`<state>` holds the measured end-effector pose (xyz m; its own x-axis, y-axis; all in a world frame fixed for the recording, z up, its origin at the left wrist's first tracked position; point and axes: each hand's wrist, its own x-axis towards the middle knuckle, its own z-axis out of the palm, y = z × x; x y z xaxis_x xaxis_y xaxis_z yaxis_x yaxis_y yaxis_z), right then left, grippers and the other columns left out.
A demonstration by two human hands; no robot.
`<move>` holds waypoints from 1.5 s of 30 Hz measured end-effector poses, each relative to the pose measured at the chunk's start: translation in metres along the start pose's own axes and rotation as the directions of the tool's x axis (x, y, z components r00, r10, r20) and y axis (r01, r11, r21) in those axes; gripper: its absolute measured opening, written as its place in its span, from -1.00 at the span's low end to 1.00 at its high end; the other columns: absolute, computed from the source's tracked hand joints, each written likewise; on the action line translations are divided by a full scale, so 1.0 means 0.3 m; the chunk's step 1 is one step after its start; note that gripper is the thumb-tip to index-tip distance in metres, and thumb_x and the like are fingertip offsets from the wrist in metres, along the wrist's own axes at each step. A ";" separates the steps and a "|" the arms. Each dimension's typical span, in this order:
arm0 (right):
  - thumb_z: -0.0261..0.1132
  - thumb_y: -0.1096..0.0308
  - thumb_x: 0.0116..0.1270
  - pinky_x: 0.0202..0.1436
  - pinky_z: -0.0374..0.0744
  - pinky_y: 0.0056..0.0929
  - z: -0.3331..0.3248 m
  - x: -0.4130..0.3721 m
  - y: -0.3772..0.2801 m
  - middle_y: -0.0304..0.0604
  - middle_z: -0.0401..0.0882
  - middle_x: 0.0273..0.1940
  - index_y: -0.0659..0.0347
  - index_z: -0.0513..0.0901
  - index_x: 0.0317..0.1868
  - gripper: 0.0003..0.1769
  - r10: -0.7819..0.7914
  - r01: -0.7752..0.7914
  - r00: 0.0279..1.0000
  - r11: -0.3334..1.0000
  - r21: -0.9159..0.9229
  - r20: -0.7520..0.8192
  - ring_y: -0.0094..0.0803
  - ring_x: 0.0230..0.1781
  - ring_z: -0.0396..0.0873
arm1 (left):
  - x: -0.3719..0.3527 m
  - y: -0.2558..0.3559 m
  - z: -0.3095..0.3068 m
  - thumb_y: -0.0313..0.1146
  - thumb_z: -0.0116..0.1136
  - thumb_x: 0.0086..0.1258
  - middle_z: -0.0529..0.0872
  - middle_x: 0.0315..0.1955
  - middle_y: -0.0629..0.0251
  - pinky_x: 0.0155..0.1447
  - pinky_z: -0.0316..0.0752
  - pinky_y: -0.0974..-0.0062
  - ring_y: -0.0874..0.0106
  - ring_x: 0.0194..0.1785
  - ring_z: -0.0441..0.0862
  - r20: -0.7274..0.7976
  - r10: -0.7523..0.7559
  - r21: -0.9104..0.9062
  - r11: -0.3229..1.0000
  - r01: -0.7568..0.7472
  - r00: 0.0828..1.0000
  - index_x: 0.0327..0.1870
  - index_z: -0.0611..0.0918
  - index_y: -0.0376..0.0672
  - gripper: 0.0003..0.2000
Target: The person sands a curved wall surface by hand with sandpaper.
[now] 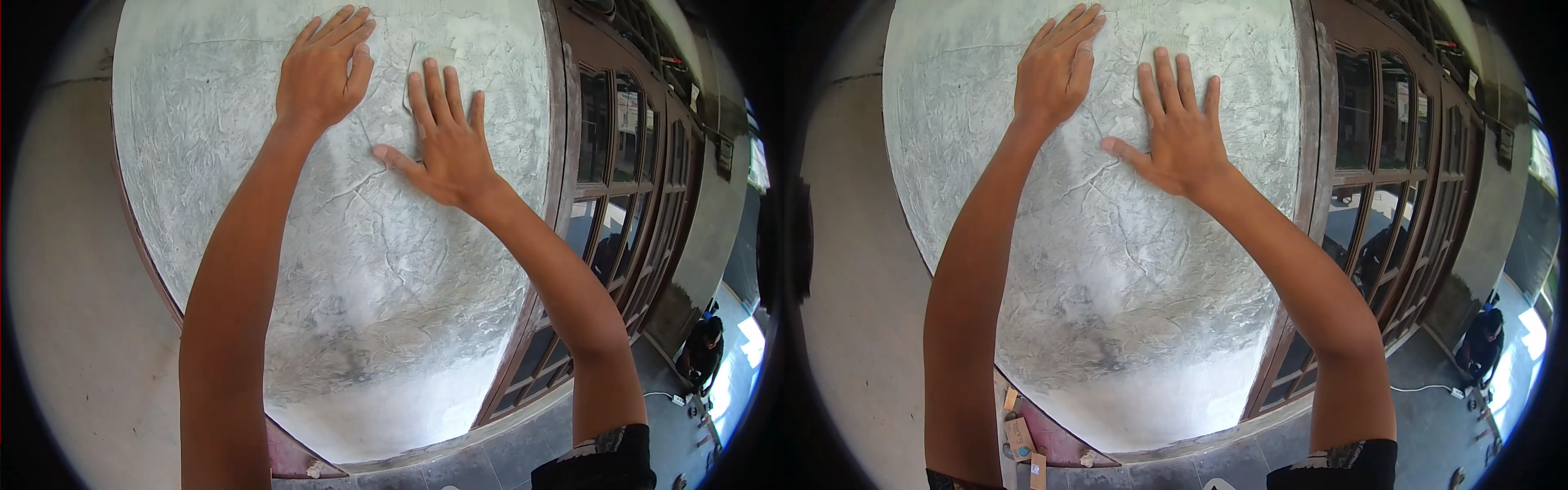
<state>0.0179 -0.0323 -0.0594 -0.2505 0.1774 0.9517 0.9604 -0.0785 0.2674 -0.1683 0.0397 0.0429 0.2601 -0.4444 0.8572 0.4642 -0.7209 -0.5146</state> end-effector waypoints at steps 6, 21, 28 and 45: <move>-0.09 -0.55 0.49 0.69 -0.24 0.42 0.019 0.297 0.129 0.09 -0.18 0.75 0.16 -0.02 0.73 0.13 0.078 -0.082 0.983 0.996 -0.018 -0.168 0.07 0.77 -0.29 | -0.002 -0.007 0.024 -0.33 -0.07 0.55 0.69 0.37 0.31 0.66 0.22 0.17 0.30 0.55 0.47 -0.042 0.064 0.164 0.985 -0.056 0.997 0.29 0.73 -0.12 -0.58; -0.04 -0.54 0.48 0.62 -0.18 0.56 0.018 0.085 0.011 0.18 -0.12 0.73 0.30 0.06 0.70 0.16 0.029 -0.028 0.993 1.000 0.013 -0.113 0.14 0.76 -0.19 | 0.018 0.029 -0.024 -0.31 0.00 0.53 0.58 0.43 -0.01 0.66 0.15 0.01 0.07 0.58 0.39 0.096 -0.005 0.032 0.999 0.002 0.995 0.32 0.64 -0.34 -0.56; -0.20 -0.55 0.52 0.66 -0.24 0.48 0.004 0.334 0.136 0.09 -0.20 0.75 0.15 -0.09 0.74 0.12 0.170 -0.166 0.978 0.985 0.043 -0.121 0.11 0.77 -0.28 | 0.001 -0.024 0.037 -0.19 -0.02 0.60 0.66 0.39 0.31 0.68 0.17 0.14 0.32 0.55 0.47 -0.030 0.093 0.150 0.985 -0.087 0.995 0.32 0.72 -0.05 -0.59; -0.06 -0.51 0.50 0.64 -0.17 0.53 0.006 -0.001 -0.004 0.09 -0.09 0.73 0.18 0.10 0.71 0.08 -0.042 0.043 0.999 0.998 0.049 -0.026 0.16 0.75 -0.20 | -0.005 -0.028 0.021 -0.23 -0.05 0.60 0.66 0.40 0.32 0.67 0.18 0.13 0.31 0.55 0.47 -0.031 0.102 0.130 0.987 -0.097 0.994 0.32 0.71 -0.08 -0.59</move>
<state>0.0171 -0.0305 -0.0602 -0.2938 0.1547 0.9433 0.9534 -0.0227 0.3007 -0.1674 0.0498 0.0461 0.2793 -0.5320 0.7994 0.5426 -0.5994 -0.5885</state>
